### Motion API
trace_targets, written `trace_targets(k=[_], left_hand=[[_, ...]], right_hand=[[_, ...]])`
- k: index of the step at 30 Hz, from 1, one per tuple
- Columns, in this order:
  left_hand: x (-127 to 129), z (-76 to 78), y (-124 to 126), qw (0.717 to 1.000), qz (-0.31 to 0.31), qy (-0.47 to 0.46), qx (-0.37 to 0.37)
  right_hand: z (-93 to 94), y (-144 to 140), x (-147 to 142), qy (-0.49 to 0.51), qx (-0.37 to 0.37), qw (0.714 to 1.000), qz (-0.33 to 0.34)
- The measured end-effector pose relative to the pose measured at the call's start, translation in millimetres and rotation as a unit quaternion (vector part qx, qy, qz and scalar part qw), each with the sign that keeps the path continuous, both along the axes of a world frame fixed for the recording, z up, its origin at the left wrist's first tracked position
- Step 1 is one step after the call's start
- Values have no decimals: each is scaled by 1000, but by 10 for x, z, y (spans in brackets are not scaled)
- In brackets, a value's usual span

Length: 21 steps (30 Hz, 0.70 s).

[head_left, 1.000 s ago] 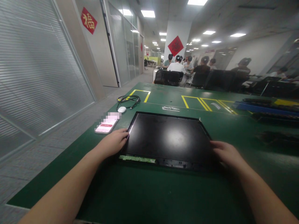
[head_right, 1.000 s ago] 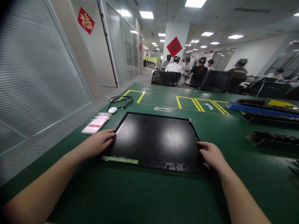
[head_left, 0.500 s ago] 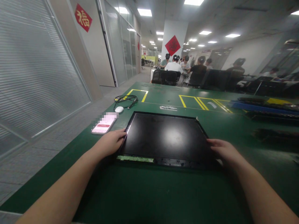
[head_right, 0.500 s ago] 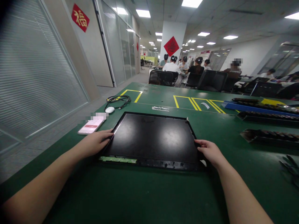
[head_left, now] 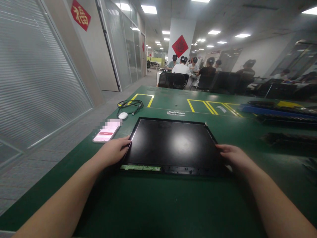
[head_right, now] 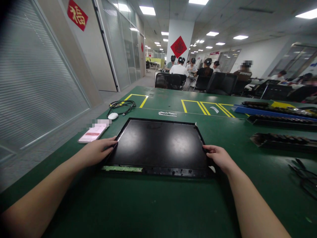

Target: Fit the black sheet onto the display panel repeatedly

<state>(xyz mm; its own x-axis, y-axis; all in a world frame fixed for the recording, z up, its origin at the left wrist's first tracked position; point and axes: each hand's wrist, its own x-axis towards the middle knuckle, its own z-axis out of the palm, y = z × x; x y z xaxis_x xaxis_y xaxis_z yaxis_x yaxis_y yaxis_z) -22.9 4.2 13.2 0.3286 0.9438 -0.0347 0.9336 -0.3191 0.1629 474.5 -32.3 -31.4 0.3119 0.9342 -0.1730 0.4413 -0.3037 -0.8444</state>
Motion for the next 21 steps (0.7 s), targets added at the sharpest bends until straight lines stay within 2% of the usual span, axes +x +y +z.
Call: trace_targets(k=[7, 11, 17, 21], left_hand=[[-21, -32, 9, 1000, -11, -3, 2], [9, -28, -8, 1000, -8, -8, -6], [12, -48, -73, 997, -8, -65, -36], [-37, -37, -111, 996, -14, -70, -59]], right_hand=[[-8, 8, -3, 41, -31, 999, -6], [22, 22, -44, 84, -50, 994, -44], [48, 32, -101, 20, -50, 997, -49], [23, 30, -83, 3, -36, 999, -40]])
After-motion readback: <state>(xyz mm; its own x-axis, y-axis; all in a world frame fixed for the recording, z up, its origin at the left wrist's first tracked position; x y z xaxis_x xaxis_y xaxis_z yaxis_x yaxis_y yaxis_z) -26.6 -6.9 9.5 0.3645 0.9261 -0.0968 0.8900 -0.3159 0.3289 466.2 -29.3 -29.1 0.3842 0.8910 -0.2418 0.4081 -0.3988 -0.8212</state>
